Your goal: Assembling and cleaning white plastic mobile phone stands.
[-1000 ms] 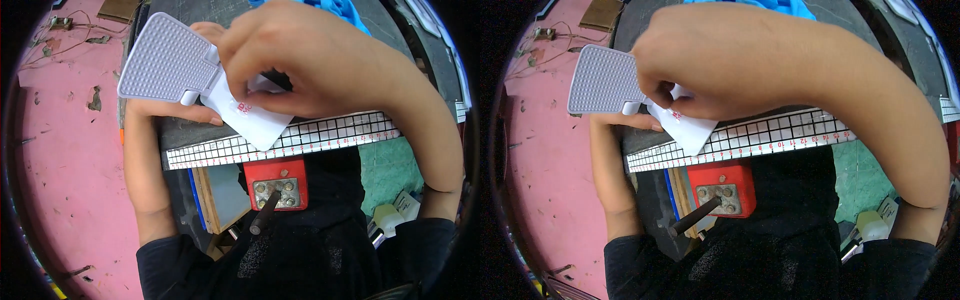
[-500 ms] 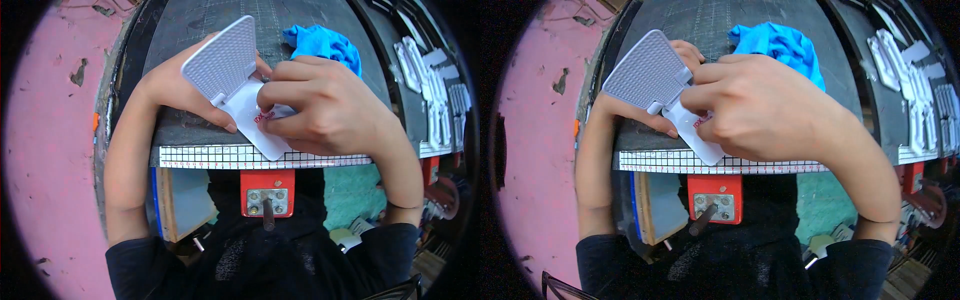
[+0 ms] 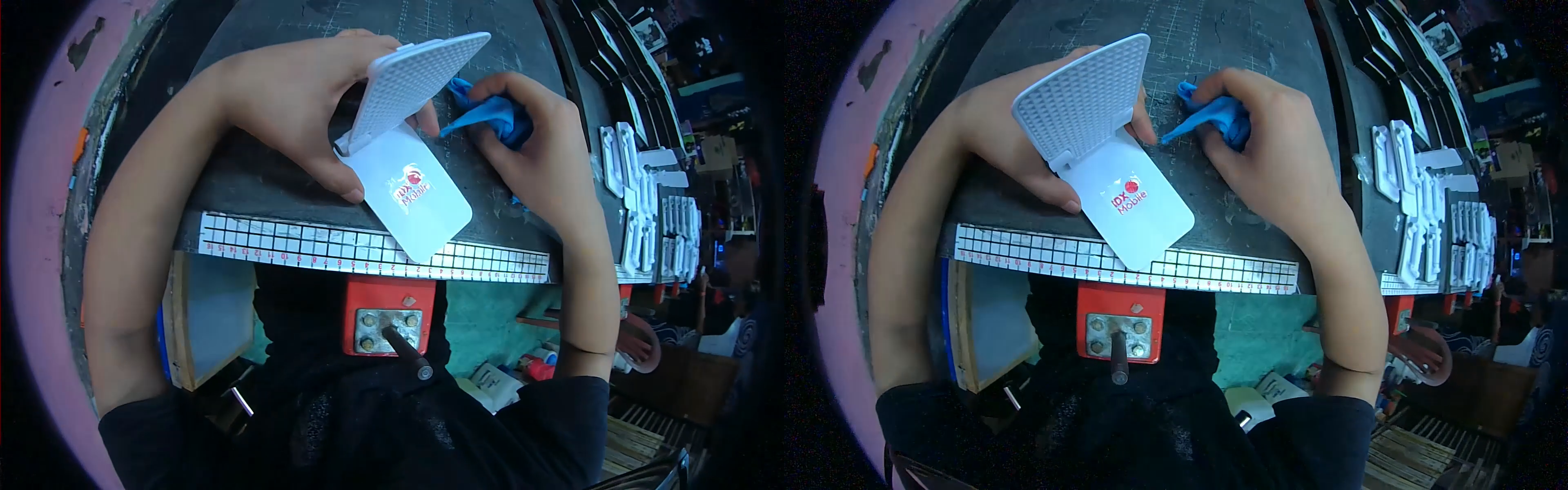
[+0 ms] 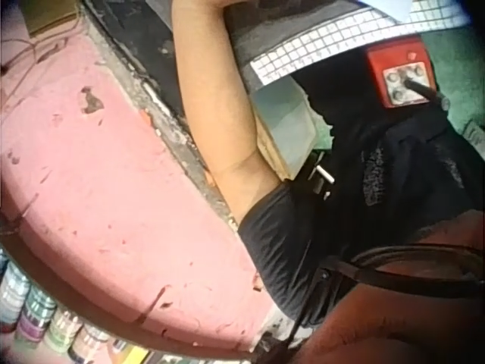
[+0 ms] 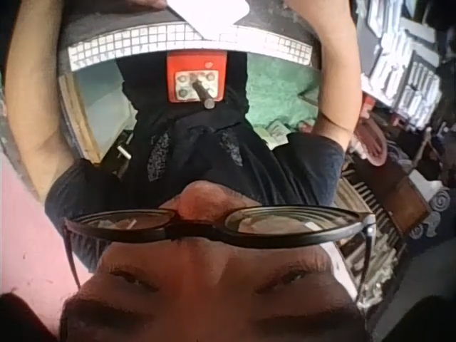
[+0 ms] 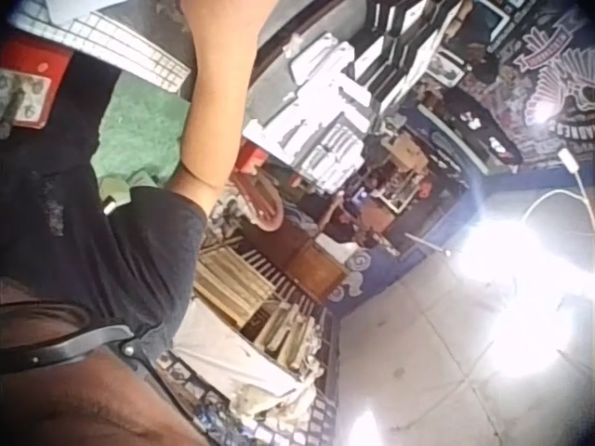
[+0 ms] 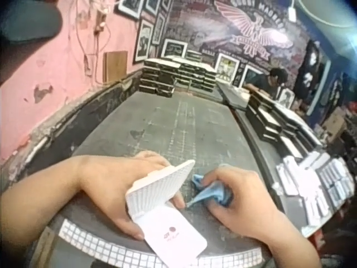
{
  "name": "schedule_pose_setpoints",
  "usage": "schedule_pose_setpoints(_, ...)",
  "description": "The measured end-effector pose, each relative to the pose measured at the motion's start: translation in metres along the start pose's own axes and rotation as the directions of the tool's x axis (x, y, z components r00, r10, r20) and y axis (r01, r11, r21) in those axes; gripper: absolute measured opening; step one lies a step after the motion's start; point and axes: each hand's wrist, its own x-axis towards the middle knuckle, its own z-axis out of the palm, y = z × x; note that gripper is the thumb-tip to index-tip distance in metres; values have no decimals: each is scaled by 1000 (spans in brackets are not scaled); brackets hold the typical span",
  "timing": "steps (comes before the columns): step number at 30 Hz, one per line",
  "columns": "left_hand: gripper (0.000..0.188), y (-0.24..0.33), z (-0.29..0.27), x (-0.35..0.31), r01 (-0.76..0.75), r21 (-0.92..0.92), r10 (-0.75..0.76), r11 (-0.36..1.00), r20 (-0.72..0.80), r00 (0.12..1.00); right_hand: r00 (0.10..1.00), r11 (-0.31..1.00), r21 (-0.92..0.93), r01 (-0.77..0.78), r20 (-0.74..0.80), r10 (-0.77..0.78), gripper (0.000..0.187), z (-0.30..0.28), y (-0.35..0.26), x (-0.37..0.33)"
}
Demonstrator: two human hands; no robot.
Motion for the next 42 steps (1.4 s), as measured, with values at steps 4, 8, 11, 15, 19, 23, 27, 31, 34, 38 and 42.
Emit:
schedule_pose_setpoints(4, 86, -3, 3, 0, -111, 124, 116, 986, -33, 993, 992, 995, -52, 84, -93, -89, 37, -11, -8, -1)
schedule_pose_setpoints(8, 86, -3, 3, 0, -109, 127, 117, 986, -60, 991, 996, 938, -336, 91, 17, -90, 46, -19, -18, -1)
schedule_pose_setpoints(11, 83, -4, 0, -1, -133, 118, 138, 984, -30, 990, 959, 908, -320, 270, 3, -284, 45, -29, -29, 1)
schedule_pose_setpoints(15, 71, -9, 0, 4, -189, 96, 193, 977, -31, 981, 932, 930, 153, 335, 92, -351, 38, -30, -43, -4)
schedule_pose_setpoints(19, 61, -9, -3, 14, -277, 86, 275, 957, 35, 961, 927, 941, 108, 319, 168, -334, 30, -11, -49, -8)
schedule_pose_setpoints(23, 65, 1, -12, 12, -289, -130, 298, 948, 58, 953, 948, 946, 197, 257, 142, -286, 30, 1, -48, -3)
schedule_pose_setpoints(27, 68, -2, -5, 11, -228, 64, 219, 972, 119, 968, 945, 948, 163, 274, 136, -296, 36, 2, -48, 1)
schedule_pose_setpoints(31, 71, -12, 7, 7, -206, -383, 230, 900, 19, 973, 943, 950, 133, 283, 140, -300, 35, 2, -46, 1)
schedule_pose_setpoints(34, 72, -15, 8, 4, -225, -397, 243, 890, -5, 970, 920, 924, 123, 362, 116, -375, 34, 1, -45, 0)
schedule_pose_setpoints(38, 73, -18, 3, 7, -217, -373, 245, 902, 29, 969, 908, 919, 90, 384, 144, -394, 32, 0, -44, 0)
schedule_pose_setpoints(42, 74, -24, 6, 13, -238, -384, 276, 892, 44, 960, 917, 915, 186, 359, 115, -383, 31, 0, -41, 0)
